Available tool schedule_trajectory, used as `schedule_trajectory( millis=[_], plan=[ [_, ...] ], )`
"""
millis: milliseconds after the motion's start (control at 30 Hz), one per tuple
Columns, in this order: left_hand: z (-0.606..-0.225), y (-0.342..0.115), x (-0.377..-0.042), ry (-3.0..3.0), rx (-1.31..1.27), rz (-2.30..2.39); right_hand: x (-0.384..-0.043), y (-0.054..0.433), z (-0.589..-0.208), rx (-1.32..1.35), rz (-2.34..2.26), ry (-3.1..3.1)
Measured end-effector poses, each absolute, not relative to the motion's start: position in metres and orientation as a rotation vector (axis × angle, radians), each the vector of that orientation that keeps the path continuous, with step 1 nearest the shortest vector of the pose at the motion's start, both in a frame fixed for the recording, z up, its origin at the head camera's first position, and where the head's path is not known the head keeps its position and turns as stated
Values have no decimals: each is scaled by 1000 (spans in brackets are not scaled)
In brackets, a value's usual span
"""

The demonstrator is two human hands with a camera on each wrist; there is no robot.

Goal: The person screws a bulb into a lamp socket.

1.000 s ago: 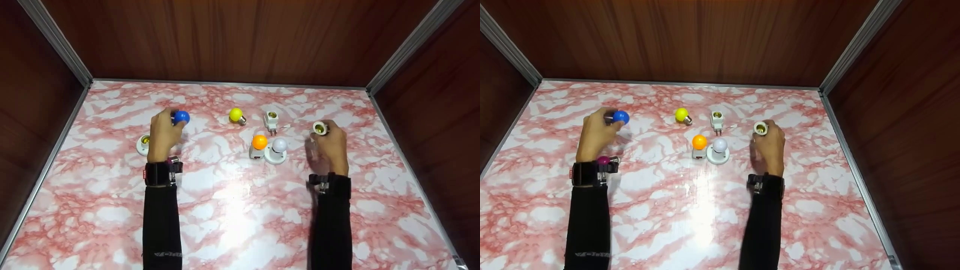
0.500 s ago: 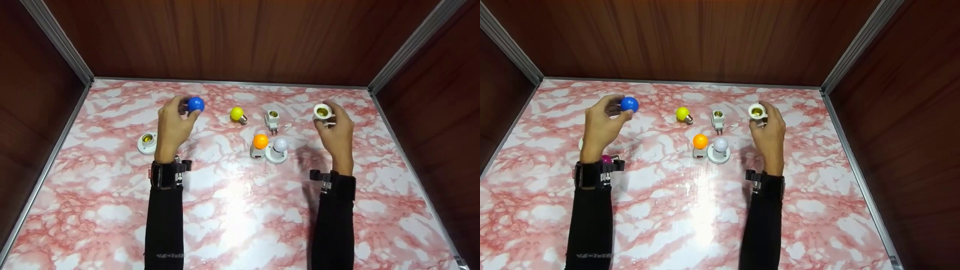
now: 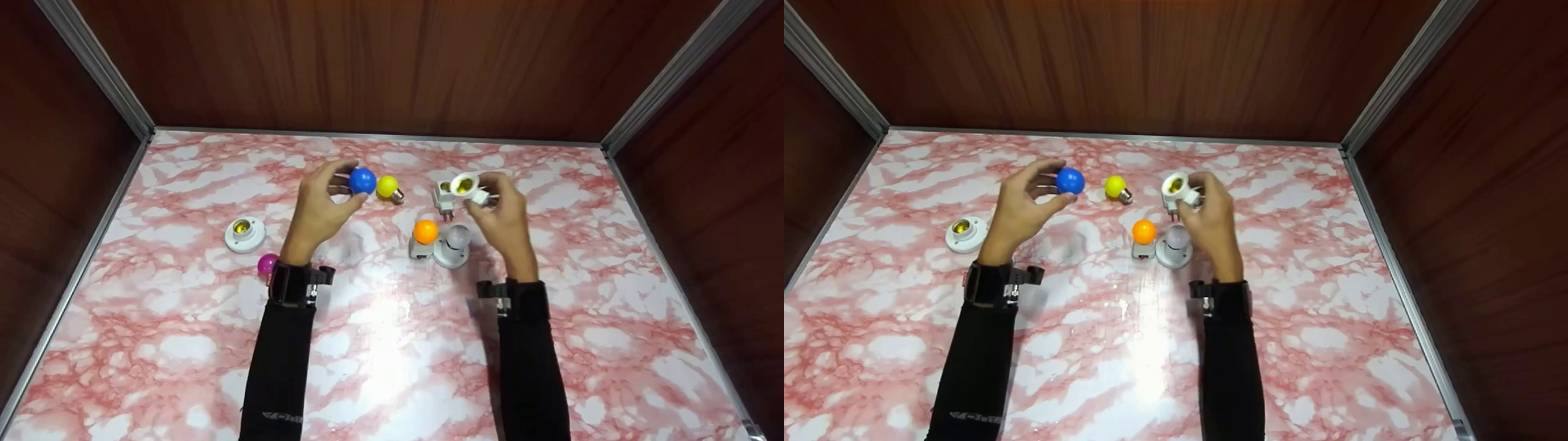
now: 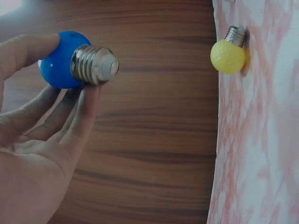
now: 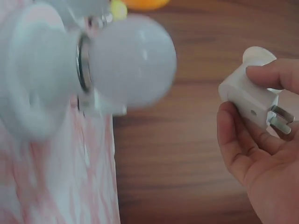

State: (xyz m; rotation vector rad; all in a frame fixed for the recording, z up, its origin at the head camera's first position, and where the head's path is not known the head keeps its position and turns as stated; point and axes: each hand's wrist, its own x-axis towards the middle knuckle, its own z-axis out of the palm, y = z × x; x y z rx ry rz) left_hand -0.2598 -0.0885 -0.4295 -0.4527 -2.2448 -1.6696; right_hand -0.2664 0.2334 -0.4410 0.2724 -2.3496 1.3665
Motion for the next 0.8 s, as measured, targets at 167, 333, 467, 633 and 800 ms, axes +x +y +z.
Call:
schedule_trajectory(
  millis=[167,333,467,633,800],
  plan=[
    [-434,-79,-258,-2276,-499,-1679,-265,215,-445,445,1299,-2398],
    [-437,-68,-258,-2262,-557,-1727,-264,203,-448,560,1294,-2406],
    [-438,-61,-258,-2242,-605,-1755,-262,197,-448,597,1303,-2412],
    [-438,-57,-258,-2236,-672,-1722,-260,192,-446,633,1363,-2381],
    [-440,-55,-259,-2224,-715,-1710,-260,190,-446,649,1389,-2357]
  ],
)
